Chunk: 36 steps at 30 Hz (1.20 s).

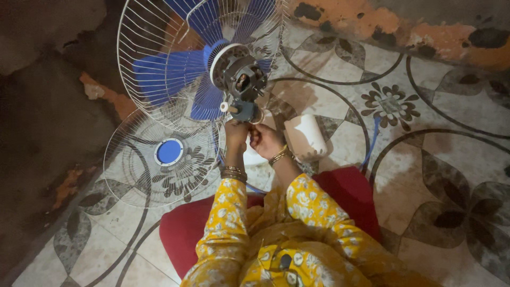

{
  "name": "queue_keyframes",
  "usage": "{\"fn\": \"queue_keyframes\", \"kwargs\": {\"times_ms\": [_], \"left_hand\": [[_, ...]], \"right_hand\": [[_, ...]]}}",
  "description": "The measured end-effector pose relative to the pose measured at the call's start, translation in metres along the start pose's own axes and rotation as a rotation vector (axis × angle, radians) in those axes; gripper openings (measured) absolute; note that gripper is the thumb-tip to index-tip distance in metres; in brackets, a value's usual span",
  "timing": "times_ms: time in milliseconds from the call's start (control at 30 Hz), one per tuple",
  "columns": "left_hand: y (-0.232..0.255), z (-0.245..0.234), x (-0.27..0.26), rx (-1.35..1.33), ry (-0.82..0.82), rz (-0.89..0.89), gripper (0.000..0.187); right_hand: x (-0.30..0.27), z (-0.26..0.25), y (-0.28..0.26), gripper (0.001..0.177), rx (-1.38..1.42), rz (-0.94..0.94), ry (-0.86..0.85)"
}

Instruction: The person removes the rear motor housing of a standing electric fan, manipulates the internal wiring and components, then reattaches the housing and secures it with a screwdriver.

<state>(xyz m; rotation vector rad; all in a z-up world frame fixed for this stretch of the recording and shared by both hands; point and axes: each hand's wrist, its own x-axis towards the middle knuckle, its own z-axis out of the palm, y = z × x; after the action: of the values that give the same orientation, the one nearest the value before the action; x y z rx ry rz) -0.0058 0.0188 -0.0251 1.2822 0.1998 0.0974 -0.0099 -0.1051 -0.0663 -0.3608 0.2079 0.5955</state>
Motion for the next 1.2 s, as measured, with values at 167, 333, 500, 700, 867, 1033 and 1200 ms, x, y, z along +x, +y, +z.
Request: {"fn": "queue_keyframes", "kwargs": {"times_ms": [167,333,500,700,867,1033,1200], "left_hand": [[-0.024,-0.006,0.014,-0.108,0.073,-0.04,0.014],[-0.039,-0.003,0.021,-0.234,0.109,-0.065,0.011],[-0.035,0.006,0.017,-0.348,0.143,-0.153,0.013],[-0.014,0.003,0.002,-0.252,0.064,-0.097,0.007],[-0.007,-0.015,-0.028,-0.117,0.122,-0.11,0.008],[-0.079,-0.037,-0.06,0.076,0.137,-0.233,0.017],[-0.154,-0.071,-0.103,0.903,0.13,0.046,0.023]], "right_hand": [[-0.007,0.006,-0.002,0.021,-0.408,-0.189,0.129],[-0.038,0.029,0.005,0.02,-1.127,-0.777,0.319],[-0.039,0.032,0.013,0.016,-1.061,-0.933,0.348],[-0.035,-0.013,0.0,0.015,-1.032,-0.929,0.358],[-0.042,-0.065,-0.024,0.014,-0.87,-0.4,0.275],[-0.048,-0.099,0.0,0.015,-1.92,-0.467,0.18],[-0.058,-0.111,0.021,0.019,-2.252,-0.16,0.361]]}}
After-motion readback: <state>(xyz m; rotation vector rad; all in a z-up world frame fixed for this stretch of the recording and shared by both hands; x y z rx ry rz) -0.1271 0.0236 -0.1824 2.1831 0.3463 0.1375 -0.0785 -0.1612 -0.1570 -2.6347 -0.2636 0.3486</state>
